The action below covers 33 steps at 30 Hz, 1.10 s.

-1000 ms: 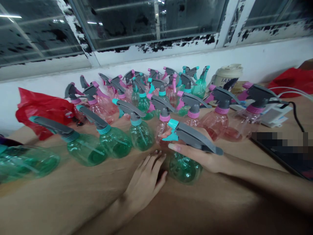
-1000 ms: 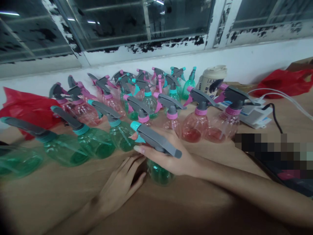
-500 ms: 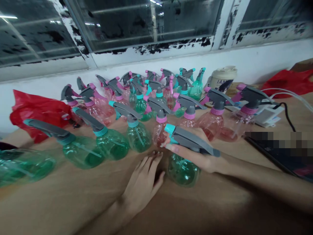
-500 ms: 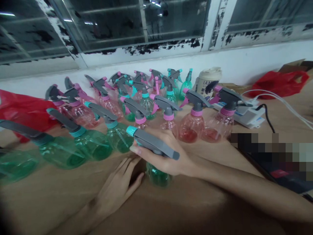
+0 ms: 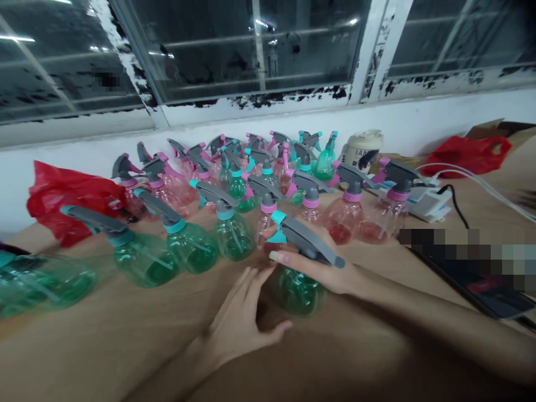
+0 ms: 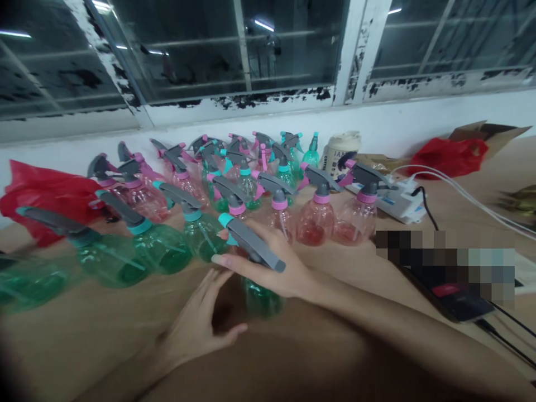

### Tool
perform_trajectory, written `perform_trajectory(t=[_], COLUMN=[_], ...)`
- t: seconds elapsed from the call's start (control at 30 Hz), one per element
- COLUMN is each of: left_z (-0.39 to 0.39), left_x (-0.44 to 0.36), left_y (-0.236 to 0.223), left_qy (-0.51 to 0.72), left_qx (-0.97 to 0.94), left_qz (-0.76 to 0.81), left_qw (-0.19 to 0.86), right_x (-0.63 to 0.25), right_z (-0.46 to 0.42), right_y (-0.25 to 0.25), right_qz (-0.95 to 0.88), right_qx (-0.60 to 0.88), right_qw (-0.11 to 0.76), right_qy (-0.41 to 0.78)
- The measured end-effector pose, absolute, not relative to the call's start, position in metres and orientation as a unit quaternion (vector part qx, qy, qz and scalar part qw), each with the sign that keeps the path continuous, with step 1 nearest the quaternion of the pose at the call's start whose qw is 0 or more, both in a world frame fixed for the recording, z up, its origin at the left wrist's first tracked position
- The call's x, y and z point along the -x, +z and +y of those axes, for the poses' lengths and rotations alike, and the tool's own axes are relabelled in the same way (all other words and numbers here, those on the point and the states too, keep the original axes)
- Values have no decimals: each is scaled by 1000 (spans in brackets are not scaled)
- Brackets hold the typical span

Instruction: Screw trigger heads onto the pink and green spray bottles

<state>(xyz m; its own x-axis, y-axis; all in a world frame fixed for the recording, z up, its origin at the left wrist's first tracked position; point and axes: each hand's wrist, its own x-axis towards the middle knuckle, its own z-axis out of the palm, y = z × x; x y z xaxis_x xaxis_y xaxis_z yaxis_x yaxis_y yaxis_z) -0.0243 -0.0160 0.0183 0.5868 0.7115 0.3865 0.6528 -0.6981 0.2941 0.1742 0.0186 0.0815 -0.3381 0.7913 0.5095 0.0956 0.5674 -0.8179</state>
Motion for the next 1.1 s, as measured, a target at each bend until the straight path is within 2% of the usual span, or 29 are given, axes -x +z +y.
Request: perform_trajectory(t=[0.3,0.5,0.9,1.1], left_z=[-40,-60,-108,-124], left_x=[4,6,74,124], left_y=[39,43,55,58], left_qy=[252,276,367,355], left_qx=[-863,-836,-776,-754], left_qz=[427,457,513,552], left_qw=[97,129,28,35], right_x=[-167,-151,-63,-11], right_z=[2,-21,-53,-53], right_y=[92,99,124,123], right_qz=[-738,-747,-795,-803], right_qx=[324,286,217,194], right_qw=[475,469,487,442], right_qy=[351,376,290,349])
